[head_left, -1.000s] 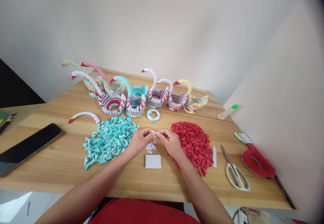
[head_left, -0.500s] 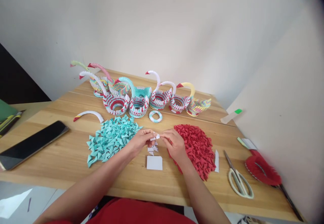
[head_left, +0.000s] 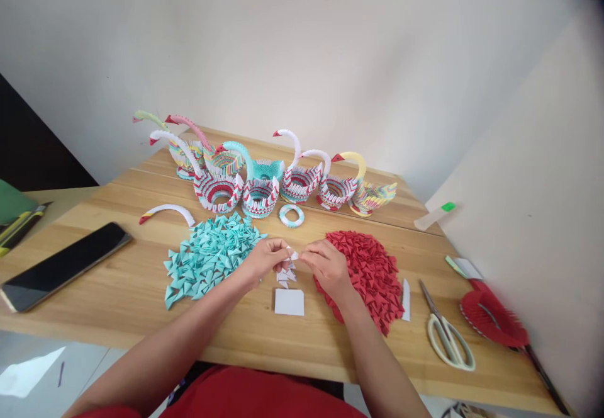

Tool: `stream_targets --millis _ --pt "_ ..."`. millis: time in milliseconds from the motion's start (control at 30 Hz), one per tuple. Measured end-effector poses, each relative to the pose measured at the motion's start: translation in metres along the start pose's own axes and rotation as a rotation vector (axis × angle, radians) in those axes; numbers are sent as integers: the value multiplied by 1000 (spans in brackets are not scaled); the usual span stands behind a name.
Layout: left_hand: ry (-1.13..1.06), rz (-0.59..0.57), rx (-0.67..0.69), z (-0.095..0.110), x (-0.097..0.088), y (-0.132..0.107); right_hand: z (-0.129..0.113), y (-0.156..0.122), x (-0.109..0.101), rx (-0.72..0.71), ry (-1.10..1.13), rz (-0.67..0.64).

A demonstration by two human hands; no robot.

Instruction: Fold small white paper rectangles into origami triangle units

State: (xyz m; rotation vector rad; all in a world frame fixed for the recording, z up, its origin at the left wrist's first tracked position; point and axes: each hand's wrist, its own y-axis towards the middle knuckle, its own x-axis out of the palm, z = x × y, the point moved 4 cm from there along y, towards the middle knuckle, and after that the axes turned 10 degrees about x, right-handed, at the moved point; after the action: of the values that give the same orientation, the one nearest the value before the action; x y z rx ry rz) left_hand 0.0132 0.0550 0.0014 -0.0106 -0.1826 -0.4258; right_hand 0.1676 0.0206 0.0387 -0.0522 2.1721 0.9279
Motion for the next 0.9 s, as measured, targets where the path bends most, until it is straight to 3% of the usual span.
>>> stream_targets --millis 300,900 --pt "-268 -68 -85 -5 3 0 2 -1 -3 53 40 36" --pt "-328 -127 -123 1 10 -3 0 -3 0 39 63 48"
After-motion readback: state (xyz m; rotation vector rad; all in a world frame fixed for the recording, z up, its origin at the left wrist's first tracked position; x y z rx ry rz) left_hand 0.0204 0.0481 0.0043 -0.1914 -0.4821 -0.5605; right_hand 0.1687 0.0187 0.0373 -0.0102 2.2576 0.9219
